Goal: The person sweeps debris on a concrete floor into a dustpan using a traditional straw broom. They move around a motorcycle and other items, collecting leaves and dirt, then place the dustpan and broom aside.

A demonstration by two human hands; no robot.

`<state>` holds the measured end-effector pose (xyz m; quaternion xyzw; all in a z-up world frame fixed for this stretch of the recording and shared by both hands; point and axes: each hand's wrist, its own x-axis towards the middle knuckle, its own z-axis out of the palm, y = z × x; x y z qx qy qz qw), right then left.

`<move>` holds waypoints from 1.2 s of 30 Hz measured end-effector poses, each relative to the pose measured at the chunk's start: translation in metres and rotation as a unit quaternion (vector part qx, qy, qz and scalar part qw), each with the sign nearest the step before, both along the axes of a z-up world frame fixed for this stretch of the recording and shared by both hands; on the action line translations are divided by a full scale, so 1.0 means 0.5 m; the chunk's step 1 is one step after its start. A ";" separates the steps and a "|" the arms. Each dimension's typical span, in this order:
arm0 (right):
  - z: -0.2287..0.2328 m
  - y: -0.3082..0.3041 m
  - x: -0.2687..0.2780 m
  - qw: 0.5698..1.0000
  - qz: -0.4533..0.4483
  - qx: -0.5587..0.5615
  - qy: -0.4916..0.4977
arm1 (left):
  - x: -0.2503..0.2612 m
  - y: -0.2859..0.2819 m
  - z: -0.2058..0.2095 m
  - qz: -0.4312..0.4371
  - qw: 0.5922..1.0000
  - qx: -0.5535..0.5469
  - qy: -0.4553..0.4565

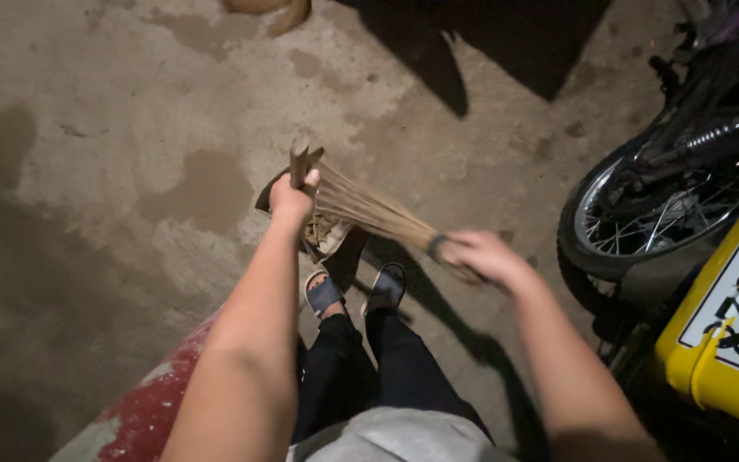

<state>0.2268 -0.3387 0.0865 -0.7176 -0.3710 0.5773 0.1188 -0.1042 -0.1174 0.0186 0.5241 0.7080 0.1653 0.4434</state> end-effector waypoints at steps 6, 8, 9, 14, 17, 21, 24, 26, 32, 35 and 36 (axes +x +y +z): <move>0.223 -0.023 0.094 0.977 -0.209 -0.041 -0.025 | -0.080 -0.015 0.054 0.111 0.989 -0.055 -0.075; 0.201 0.040 0.134 0.981 -0.176 0.056 -0.064 | -0.141 -0.024 0.061 0.120 0.986 -0.038 -0.107; 0.175 0.076 0.144 0.974 -0.205 0.079 -0.048 | -0.177 -0.033 0.063 0.089 0.994 -0.015 -0.061; 0.023 0.259 0.115 0.953 -0.287 0.099 0.005 | -0.287 -0.089 0.038 0.098 0.988 0.093 -0.069; -0.069 0.303 0.001 0.978 -0.173 0.088 -0.075 | -0.307 -0.100 0.029 0.126 0.987 0.096 -0.022; -0.102 0.199 -0.195 0.982 0.161 -0.041 -0.091 | -0.262 -0.094 0.020 0.158 0.983 0.071 0.061; 0.012 0.102 -0.206 0.990 0.136 0.020 -0.011 | -0.245 -0.091 0.019 0.170 0.979 0.099 0.057; 0.117 0.085 -0.128 0.989 -0.047 -0.137 -0.011 | -0.253 -0.086 0.013 0.175 0.978 0.097 0.053; 0.173 0.111 0.028 0.986 -0.160 0.050 -0.017 | -0.281 -0.077 -0.006 0.156 0.985 0.046 0.059; 0.065 0.171 -0.014 0.960 -0.261 -0.055 -0.081 | -0.264 -0.080 -0.024 0.153 0.987 0.055 0.016; 0.028 0.185 -0.031 0.950 -0.277 -0.087 -0.119 | -0.257 -0.080 -0.027 0.141 0.987 0.074 -0.007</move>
